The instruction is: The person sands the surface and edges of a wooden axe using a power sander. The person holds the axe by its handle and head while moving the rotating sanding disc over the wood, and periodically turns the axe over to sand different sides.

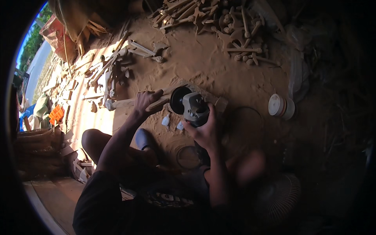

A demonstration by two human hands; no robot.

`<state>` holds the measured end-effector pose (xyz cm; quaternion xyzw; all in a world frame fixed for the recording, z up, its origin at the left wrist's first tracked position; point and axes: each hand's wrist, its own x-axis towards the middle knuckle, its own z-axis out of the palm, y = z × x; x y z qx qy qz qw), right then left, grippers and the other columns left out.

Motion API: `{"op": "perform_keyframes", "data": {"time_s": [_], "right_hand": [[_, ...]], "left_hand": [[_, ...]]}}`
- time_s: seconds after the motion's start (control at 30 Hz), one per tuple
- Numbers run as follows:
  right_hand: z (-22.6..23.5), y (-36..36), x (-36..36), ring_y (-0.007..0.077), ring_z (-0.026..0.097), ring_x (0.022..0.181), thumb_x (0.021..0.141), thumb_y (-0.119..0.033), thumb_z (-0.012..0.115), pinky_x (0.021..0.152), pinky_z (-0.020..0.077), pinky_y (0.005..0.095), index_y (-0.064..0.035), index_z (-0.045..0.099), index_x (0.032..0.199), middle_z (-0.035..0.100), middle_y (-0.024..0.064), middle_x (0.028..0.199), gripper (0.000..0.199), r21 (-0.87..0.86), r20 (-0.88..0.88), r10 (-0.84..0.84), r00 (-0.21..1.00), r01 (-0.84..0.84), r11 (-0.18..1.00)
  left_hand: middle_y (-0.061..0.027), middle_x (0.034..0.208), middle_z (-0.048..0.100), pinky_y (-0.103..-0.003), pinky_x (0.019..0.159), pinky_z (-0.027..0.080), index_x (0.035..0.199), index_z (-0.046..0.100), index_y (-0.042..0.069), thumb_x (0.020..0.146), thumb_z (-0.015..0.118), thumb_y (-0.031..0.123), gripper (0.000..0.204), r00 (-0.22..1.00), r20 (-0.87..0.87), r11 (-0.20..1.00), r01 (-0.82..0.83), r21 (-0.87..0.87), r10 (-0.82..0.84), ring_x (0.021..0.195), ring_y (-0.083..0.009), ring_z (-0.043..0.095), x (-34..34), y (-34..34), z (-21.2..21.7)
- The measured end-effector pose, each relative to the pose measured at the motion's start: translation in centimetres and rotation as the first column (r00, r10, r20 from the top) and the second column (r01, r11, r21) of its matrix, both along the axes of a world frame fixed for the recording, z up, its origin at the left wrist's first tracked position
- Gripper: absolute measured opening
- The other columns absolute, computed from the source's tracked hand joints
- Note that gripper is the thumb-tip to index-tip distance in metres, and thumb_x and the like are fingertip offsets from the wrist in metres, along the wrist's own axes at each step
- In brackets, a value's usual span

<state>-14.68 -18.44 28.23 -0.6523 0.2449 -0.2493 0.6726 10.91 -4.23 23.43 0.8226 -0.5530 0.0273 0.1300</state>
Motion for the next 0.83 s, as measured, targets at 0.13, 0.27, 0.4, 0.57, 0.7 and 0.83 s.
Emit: {"op": "perform_keyframes", "data": {"time_s": [0.13, 0.27, 0.4, 0.57, 0.7, 0.83], "right_hand": [[-2.3, -0.3, -0.2, 0.0123, 0.066, 0.090, 0.079, -0.014, 0.090, 0.084, 0.0567, 0.0314, 0.0027, 0.045, 0.137, 0.066, 0.0069, 0.105, 0.075, -0.266, -0.084, -0.090, 0.992, 0.065, 0.962], [-2.3, -0.3, -0.4, 0.0120, 0.067, 0.089, 0.078, -0.013, 0.090, 0.083, 0.0569, 0.0311, 0.0040, 0.044, 0.138, 0.066, 0.0070, 0.105, 0.076, -0.434, -0.041, -0.168, 0.985, 0.134, 0.891], [-1.5, -0.8, -1.4, 0.0176, 0.067, 0.097, 0.077, -0.018, 0.091, 0.088, 0.0553, 0.0343, 0.0038, 0.046, 0.139, 0.066, 0.0111, 0.112, 0.079, -0.146, -0.057, -0.167, 0.984, 0.157, 0.977], [1.4, -1.7, -1.9, 0.0115, 0.065, 0.087, 0.079, -0.014, 0.090, 0.080, 0.0539, 0.0290, -0.0009, 0.057, 0.126, 0.067, 0.0042, 0.102, 0.060, -0.052, 0.058, -0.289, 0.955, 0.292, 0.955], [1.7, -2.1, -2.2, 0.0150, 0.065, 0.092, 0.078, -0.014, 0.090, 0.085, 0.0540, 0.0314, 0.0029, 0.055, 0.131, 0.065, 0.0072, 0.108, 0.065, -0.002, 0.018, -0.398, 0.917, 0.398, 0.918], [0.5, -4.4, -3.1, 0.0224, 0.071, 0.105, 0.082, -0.010, 0.085, 0.097, 0.0569, 0.0363, 0.0049, 0.053, 0.139, 0.069, 0.0165, 0.122, 0.067, -0.079, 0.085, -0.408, 0.909, 0.415, 0.907]], "left_hand": [[-0.0115, 0.073, 0.070, -0.047, 0.054, 0.053, 0.109, 0.061, 0.022, 0.092, 0.068, 0.038, 0.024, 0.991, 0.131, 0.999, 0.012, -0.039, -0.006, 0.064, -0.0330, 0.071, -0.2, 0.2, -0.7], [-0.0085, 0.074, 0.070, -0.046, 0.053, 0.053, 0.111, 0.062, 0.022, 0.094, 0.066, 0.030, 0.019, 0.986, 0.168, 0.999, 0.025, -0.040, -0.018, 0.063, -0.0299, 0.072, 0.3, 1.0, -1.9], [-0.0071, 0.074, 0.068, -0.043, 0.052, 0.052, 0.108, 0.065, 0.020, 0.094, 0.067, 0.023, 0.014, 0.961, 0.270, 0.959, 0.132, -0.249, -0.062, 0.062, -0.0290, 0.071, 0.5, 1.0, -1.0], [-0.0065, 0.077, 0.069, -0.040, 0.056, 0.052, 0.097, 0.067, 0.017, 0.091, 0.074, 0.019, 0.010, 0.930, 0.322, 0.890, -0.009, -0.457, 0.175, 0.068, -0.0310, 0.070, 1.8, 0.5, 3.9], [-0.0027, 0.084, 0.067, -0.034, 0.070, 0.052, 0.099, 0.064, 0.009, 0.095, 0.076, 0.014, 0.013, 0.890, -0.422, 0.765, -0.393, -0.510, 0.175, 0.074, -0.0172, 0.066, 4.0, 3.3, 11.0], [-0.0117, 0.135, 0.059, -0.041, 0.106, 0.052, 0.167, 0.027, 0.016, 0.094, 0.080, 0.025, 0.091, 0.517, -0.773, 0.635, -0.468, -0.614, -0.367, 0.118, -0.0199, 0.062, 3.6, 4.6, 11.2]]}}
